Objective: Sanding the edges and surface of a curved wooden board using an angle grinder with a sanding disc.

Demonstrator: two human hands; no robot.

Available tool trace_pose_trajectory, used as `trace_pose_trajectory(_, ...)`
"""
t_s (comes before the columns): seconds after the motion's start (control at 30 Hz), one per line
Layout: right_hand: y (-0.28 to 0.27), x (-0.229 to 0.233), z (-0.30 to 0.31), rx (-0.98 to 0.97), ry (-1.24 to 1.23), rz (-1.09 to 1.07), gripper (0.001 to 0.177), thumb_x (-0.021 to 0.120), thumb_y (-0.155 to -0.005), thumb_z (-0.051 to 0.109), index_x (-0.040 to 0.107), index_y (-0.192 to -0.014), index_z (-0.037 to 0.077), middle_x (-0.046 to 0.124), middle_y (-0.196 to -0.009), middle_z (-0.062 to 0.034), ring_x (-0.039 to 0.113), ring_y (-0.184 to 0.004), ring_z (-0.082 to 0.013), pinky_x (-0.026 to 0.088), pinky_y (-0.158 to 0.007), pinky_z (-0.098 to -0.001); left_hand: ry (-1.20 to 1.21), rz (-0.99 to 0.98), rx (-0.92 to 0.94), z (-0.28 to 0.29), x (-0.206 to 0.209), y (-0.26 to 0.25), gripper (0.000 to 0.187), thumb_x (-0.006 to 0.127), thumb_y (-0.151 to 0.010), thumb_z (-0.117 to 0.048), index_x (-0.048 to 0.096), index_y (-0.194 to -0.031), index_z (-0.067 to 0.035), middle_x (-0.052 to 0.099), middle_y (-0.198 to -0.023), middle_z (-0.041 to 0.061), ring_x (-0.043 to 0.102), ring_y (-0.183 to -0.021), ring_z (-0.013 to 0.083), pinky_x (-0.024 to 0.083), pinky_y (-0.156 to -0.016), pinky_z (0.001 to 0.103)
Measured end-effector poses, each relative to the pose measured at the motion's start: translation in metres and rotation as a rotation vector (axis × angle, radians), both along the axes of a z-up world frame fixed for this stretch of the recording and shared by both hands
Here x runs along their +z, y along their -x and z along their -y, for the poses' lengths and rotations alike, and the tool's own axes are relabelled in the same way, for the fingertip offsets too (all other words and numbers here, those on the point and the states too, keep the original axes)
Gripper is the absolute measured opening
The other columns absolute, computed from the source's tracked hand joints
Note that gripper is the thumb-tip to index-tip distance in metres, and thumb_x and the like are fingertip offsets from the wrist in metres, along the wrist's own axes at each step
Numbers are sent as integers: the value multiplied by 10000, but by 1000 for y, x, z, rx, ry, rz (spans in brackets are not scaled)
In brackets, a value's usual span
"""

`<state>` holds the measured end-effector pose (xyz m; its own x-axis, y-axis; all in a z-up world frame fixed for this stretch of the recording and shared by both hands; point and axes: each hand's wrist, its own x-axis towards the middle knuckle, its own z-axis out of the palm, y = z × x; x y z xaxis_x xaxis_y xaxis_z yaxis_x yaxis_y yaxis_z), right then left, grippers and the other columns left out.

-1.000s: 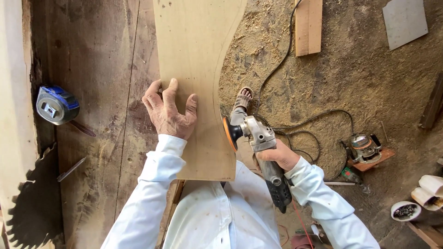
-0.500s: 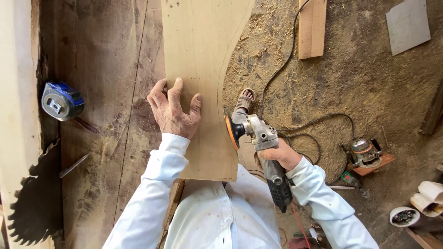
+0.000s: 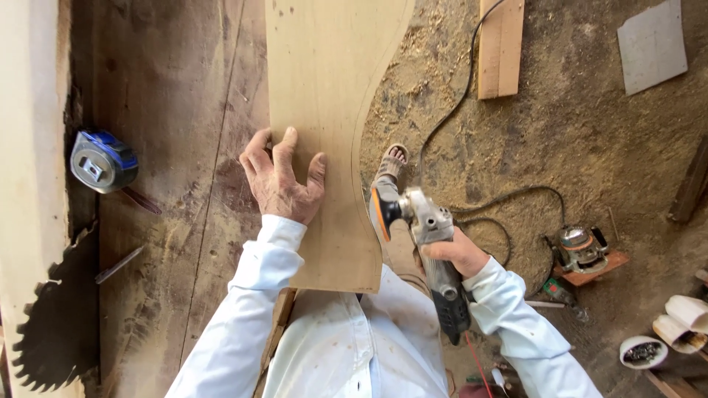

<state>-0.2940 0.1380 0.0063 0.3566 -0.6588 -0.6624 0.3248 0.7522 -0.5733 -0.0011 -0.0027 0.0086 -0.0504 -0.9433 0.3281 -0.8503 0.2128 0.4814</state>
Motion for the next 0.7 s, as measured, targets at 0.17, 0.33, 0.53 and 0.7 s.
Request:
trace_pose_trajectory(0.17,-7,-8,52,-44,35,11,261,697,-918,241,703,-912,-20,706,-613,-175,698,-539,-281,576,-534,-415,-2,1,14,0,0,1,495,773,-913,-427,640,-1284,-128,510,-1264,164,532,-1134,395,485,-939,499)
trace_pose_trajectory(0.33,-27,-28,85,-470,-138,52,472,705,-855,152,519,-1270,28,684,-777,-315,725,-635,-435,628,-598,-551,-1,9,13,-1,-5,-1,506,786,-887,-420,651,-1286,-139,516,-1271,171,541,-1142,406,487,-935,501)
trace_pose_trajectory(0.53,-39,-35,89,-579,-138,89,436,673,-866,89,515,-1272,65,686,-799,-299,744,-662,-415,646,-628,-538,3,13,11,0,-7,-2,511,793,-880,-421,660,-1288,-143,526,-1279,178,549,-1140,408,494,-936,493)
trace_pose_trajectory(0.7,-33,-30,83,-376,-39,48,530,746,-781,165,528,-1248,38,690,-757,-287,736,-643,-417,645,-593,-548,5,-4,15,-1,-5,-1,511,806,-872,-405,662,-1283,-138,529,-1273,181,548,-1136,411,495,-935,497)
